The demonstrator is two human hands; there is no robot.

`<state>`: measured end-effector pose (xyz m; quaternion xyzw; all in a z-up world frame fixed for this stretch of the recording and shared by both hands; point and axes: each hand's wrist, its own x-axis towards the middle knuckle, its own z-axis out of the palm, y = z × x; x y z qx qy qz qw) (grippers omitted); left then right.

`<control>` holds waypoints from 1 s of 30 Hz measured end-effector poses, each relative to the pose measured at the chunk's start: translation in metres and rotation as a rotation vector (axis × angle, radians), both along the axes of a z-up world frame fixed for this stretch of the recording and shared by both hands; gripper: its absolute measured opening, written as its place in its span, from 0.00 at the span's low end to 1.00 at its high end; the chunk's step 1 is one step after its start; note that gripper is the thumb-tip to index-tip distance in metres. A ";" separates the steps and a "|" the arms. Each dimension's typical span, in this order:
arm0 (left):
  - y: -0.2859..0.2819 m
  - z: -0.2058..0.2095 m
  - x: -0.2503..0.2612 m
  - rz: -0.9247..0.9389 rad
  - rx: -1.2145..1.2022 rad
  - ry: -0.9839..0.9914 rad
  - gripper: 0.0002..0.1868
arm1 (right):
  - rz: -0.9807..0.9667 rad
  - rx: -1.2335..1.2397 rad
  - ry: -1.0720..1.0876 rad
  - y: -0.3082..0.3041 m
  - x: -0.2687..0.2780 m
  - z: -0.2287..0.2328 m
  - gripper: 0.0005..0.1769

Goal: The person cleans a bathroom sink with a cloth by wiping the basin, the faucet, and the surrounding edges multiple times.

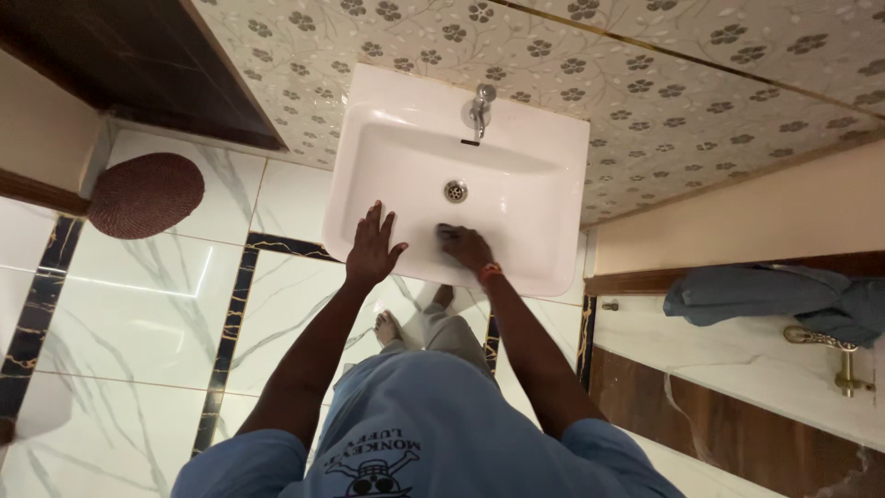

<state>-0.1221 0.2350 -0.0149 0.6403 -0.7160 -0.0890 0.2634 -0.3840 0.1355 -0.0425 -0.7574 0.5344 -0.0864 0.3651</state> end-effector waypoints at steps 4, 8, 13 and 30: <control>-0.001 0.004 0.002 0.000 0.029 0.024 0.42 | -0.024 0.057 0.187 -0.005 0.041 -0.003 0.35; 0.002 0.006 0.001 -0.010 -0.036 0.030 0.41 | -0.030 0.015 0.207 -0.012 0.016 -0.001 0.34; 0.001 0.006 0.001 -0.015 -0.009 0.019 0.42 | -0.067 -0.668 0.651 -0.004 -0.068 0.012 0.18; -0.011 0.016 0.001 0.035 0.229 0.048 0.43 | 0.492 -0.306 -0.168 -0.072 0.080 -0.016 0.33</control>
